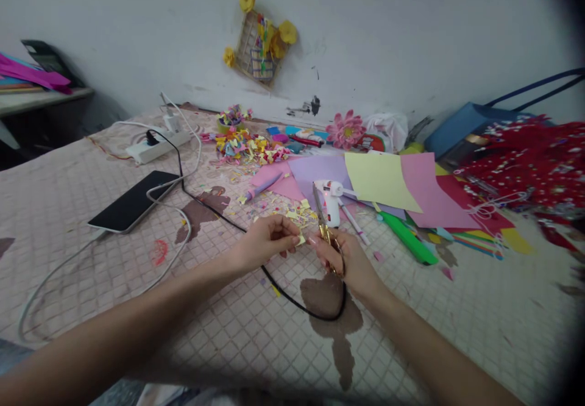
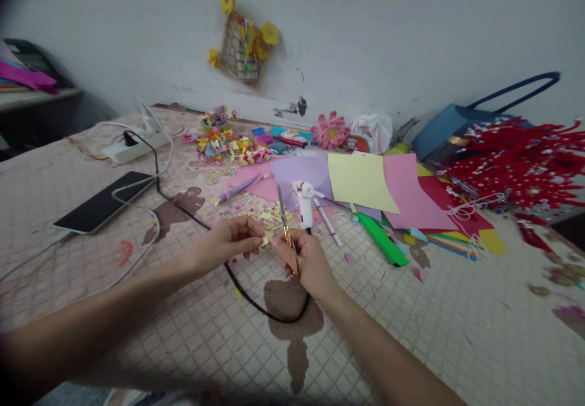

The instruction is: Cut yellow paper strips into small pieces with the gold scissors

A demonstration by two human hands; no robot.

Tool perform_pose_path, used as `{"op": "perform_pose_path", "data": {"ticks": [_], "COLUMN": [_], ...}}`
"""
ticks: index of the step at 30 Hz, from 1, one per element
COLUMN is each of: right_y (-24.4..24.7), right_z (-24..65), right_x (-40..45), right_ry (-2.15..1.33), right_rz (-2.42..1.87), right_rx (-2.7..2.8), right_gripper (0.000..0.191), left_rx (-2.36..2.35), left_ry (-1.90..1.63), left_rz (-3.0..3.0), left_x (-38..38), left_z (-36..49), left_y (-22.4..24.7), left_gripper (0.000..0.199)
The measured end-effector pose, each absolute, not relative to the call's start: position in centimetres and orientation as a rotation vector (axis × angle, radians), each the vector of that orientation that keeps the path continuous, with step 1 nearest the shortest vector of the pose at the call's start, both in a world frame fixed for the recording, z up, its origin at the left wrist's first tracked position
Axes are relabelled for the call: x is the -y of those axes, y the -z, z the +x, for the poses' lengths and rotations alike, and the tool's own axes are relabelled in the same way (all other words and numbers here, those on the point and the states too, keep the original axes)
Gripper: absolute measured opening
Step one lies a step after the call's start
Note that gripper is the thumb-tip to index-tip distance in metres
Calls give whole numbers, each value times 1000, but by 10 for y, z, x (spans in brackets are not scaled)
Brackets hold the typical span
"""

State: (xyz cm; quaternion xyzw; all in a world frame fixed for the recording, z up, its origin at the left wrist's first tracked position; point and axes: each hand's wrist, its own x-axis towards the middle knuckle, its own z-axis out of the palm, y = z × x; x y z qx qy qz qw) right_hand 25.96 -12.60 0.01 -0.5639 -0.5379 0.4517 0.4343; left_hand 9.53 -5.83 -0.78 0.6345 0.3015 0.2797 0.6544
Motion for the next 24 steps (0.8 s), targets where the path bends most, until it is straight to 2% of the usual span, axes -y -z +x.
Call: {"op": "perform_pose_path", "data": {"ticks": [6, 12, 18, 24], "right_y": [-3, -6, -3, -1], "right_z": [256, 258, 259, 258], "right_x": [126, 126, 126, 125], "right_ry": [-1139, -1078, -1087, -1105], "right_rz": [-1412, -1424, -1404, -1387], "right_rx": [1391, 1394, 1462, 1411], "right_gripper": [17, 17, 16, 20], "left_rx": [-641, -798, -694, -706], "left_ry": [-620, -724, -476, -426], "left_rz": [1418, 1563, 1477, 1307], "left_x": [61, 60, 61, 61], "left_z": [98, 94, 94, 92], "left_y": [10, 4, 3, 3], "left_gripper": [28, 29, 23, 20]}}
